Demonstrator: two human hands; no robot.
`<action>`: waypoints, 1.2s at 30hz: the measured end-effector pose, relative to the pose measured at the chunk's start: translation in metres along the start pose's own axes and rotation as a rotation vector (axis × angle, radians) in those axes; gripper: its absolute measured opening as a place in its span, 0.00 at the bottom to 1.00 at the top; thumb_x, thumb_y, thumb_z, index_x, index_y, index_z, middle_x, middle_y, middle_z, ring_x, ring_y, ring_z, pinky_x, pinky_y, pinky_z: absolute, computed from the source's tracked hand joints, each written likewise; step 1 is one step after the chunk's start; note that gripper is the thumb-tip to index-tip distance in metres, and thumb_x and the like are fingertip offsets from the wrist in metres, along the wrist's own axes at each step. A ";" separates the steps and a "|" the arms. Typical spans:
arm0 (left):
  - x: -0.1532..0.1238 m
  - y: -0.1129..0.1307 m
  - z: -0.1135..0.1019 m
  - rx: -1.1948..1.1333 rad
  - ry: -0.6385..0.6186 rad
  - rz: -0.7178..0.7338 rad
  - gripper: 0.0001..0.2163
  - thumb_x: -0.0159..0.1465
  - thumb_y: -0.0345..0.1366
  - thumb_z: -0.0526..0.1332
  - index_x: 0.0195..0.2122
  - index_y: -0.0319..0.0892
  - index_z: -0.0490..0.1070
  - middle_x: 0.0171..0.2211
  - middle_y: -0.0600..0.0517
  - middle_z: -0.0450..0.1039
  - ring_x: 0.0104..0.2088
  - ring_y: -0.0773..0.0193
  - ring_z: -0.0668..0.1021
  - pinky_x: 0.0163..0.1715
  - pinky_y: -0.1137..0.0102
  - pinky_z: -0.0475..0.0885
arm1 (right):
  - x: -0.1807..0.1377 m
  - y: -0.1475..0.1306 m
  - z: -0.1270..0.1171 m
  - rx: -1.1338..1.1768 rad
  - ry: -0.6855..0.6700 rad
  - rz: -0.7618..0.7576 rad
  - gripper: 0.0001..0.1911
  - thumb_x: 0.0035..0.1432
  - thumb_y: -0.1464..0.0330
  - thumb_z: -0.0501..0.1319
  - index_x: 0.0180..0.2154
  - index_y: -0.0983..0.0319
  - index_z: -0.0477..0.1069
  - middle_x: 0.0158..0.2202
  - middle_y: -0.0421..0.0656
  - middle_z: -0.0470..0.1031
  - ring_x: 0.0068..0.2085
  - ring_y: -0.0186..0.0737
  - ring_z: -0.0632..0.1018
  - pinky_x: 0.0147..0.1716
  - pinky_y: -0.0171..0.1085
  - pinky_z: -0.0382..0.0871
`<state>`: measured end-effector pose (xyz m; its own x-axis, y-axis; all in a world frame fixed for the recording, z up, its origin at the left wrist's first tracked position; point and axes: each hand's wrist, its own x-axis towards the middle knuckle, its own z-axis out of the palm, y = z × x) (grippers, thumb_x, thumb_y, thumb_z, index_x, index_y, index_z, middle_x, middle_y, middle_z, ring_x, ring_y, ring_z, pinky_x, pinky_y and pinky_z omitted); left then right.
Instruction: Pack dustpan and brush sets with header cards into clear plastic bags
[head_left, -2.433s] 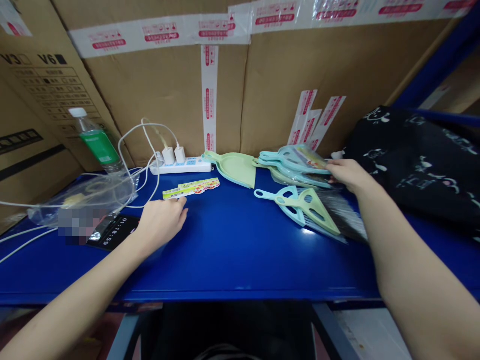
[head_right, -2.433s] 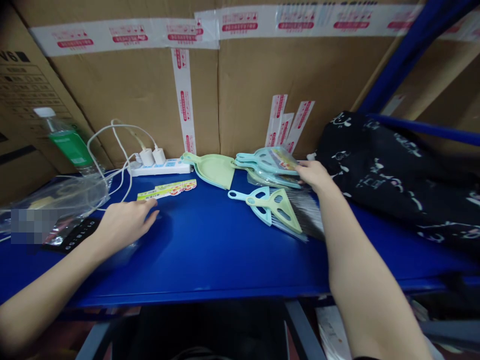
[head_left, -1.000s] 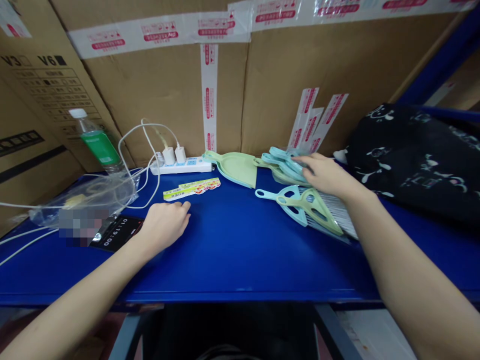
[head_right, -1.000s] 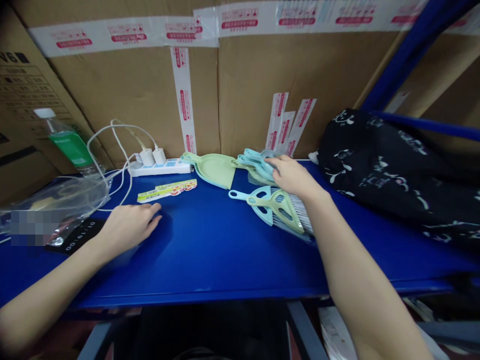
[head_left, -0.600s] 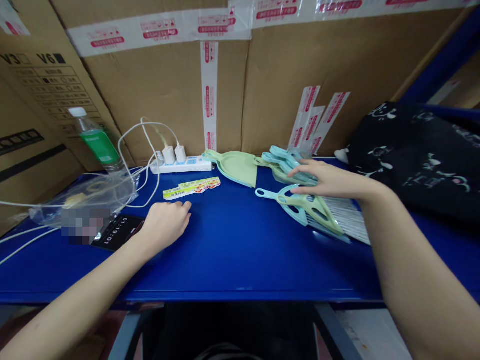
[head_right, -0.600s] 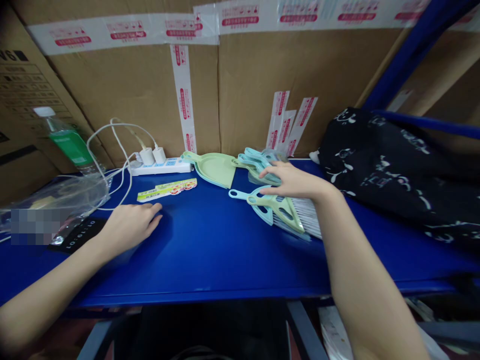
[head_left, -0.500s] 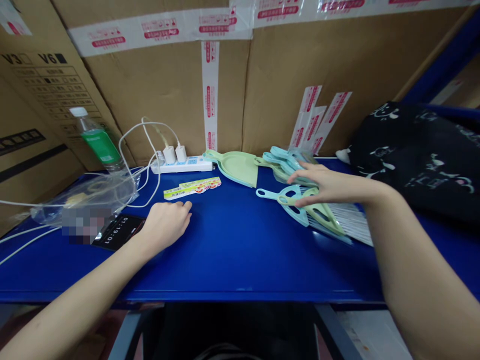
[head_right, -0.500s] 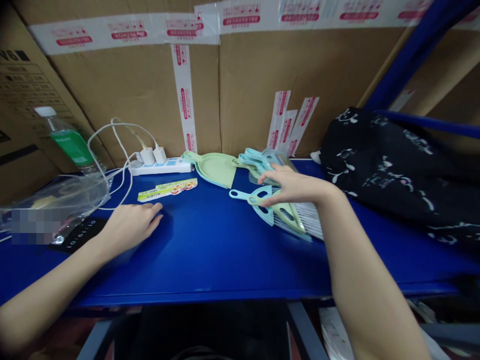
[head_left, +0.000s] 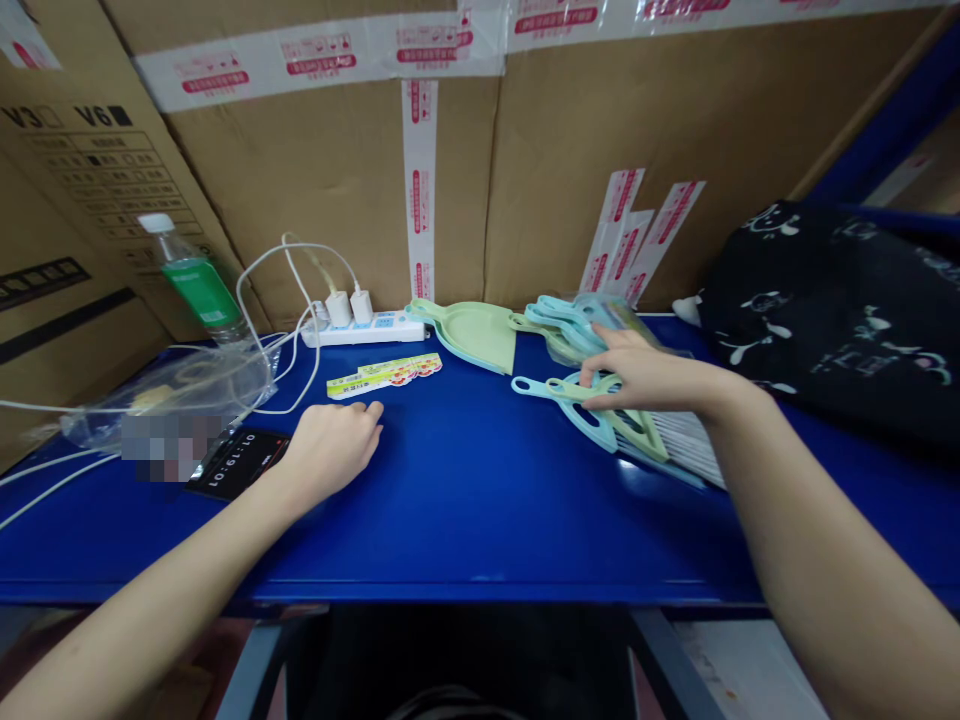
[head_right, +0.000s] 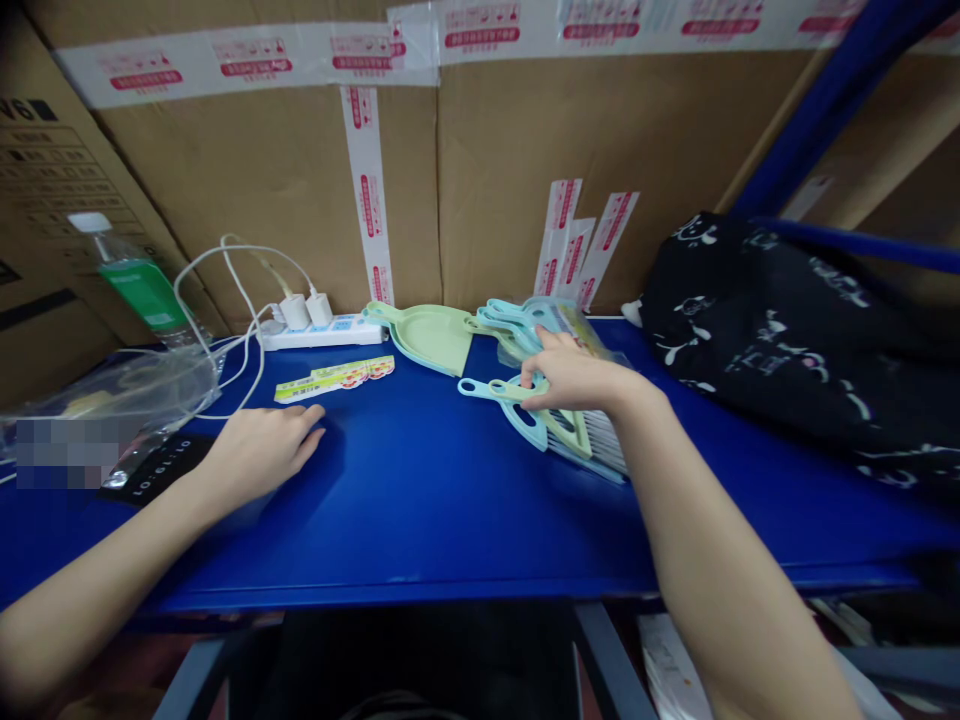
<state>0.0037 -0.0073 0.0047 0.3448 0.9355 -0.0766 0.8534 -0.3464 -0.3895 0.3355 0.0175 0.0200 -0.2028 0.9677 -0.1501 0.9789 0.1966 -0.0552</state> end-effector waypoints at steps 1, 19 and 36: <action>0.000 0.000 0.000 0.000 -0.003 -0.001 0.15 0.67 0.35 0.47 0.45 0.39 0.71 0.35 0.42 0.79 0.36 0.45 0.81 0.32 0.61 0.72 | 0.001 0.001 0.001 -0.007 0.005 0.008 0.15 0.43 0.56 0.62 0.32 0.56 0.76 0.61 0.49 0.65 0.67 0.65 0.47 0.59 0.61 0.52; -0.001 0.001 -0.003 0.004 -0.007 0.006 0.15 0.67 0.34 0.46 0.44 0.39 0.71 0.35 0.42 0.79 0.35 0.47 0.81 0.31 0.64 0.70 | 0.013 0.022 0.014 -0.087 0.233 -0.160 0.13 0.51 0.56 0.56 0.28 0.56 0.71 0.46 0.53 0.75 0.57 0.66 0.67 0.47 0.63 0.66; -0.001 0.000 -0.001 0.002 -0.001 0.003 0.15 0.67 0.35 0.46 0.44 0.39 0.71 0.35 0.42 0.79 0.35 0.48 0.81 0.31 0.63 0.71 | 0.015 0.015 0.014 -0.045 0.285 -0.155 0.13 0.50 0.57 0.56 0.27 0.59 0.71 0.52 0.55 0.71 0.54 0.68 0.68 0.49 0.65 0.63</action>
<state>0.0034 -0.0082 0.0060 0.3471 0.9345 -0.0785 0.8518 -0.3492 -0.3906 0.3466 0.0325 0.0029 -0.3409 0.9297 0.1397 0.9383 0.3457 -0.0108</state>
